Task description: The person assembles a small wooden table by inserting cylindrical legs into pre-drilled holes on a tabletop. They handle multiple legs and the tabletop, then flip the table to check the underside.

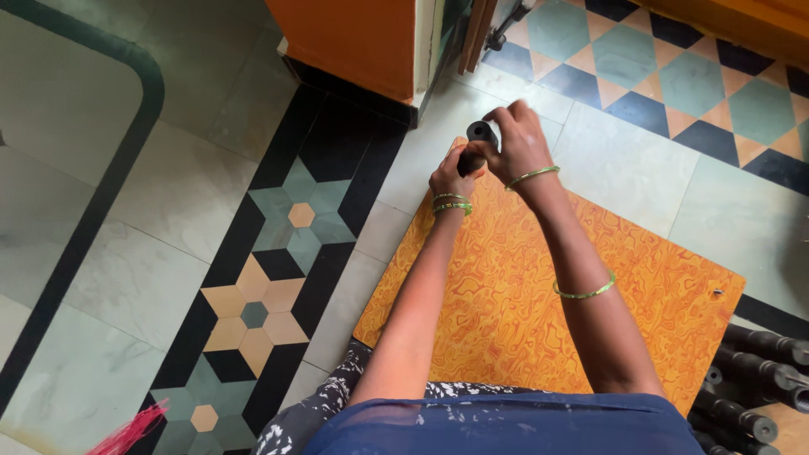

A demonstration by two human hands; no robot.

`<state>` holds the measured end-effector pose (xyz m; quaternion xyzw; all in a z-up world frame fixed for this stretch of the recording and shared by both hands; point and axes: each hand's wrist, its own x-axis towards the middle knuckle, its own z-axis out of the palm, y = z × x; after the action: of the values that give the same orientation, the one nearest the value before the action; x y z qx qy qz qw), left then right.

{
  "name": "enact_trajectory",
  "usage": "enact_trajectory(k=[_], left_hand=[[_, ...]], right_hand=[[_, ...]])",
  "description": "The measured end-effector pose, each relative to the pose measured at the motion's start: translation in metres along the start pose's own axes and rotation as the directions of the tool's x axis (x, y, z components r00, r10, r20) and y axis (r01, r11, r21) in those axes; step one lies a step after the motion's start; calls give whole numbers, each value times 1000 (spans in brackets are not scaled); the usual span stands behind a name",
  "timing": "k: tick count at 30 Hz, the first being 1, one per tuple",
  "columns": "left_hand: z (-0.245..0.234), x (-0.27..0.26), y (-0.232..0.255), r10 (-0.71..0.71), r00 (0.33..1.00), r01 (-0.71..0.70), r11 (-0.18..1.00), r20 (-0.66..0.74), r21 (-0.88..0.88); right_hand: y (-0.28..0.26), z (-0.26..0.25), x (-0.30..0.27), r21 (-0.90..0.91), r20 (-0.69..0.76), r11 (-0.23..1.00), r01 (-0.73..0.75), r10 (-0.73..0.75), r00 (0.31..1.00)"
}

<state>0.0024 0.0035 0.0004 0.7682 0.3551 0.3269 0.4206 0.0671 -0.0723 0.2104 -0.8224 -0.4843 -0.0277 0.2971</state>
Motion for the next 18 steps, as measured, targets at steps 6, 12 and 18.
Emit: enact_trajectory(k=[6,12,18], left_hand=[[-4,-3,4,-24,1000,24,1000,1,5],[-9,2,11,-92,993,88,994,75,60],[-10,-2,13,-112,992,109,993,63,49]], right_hand=[[3,-3,1,36,146,995,-97,91,985],[-9,-7,2,-10,76,999,30,-29,997],[-1,-11,10,81,305,996,23,-47,951]])
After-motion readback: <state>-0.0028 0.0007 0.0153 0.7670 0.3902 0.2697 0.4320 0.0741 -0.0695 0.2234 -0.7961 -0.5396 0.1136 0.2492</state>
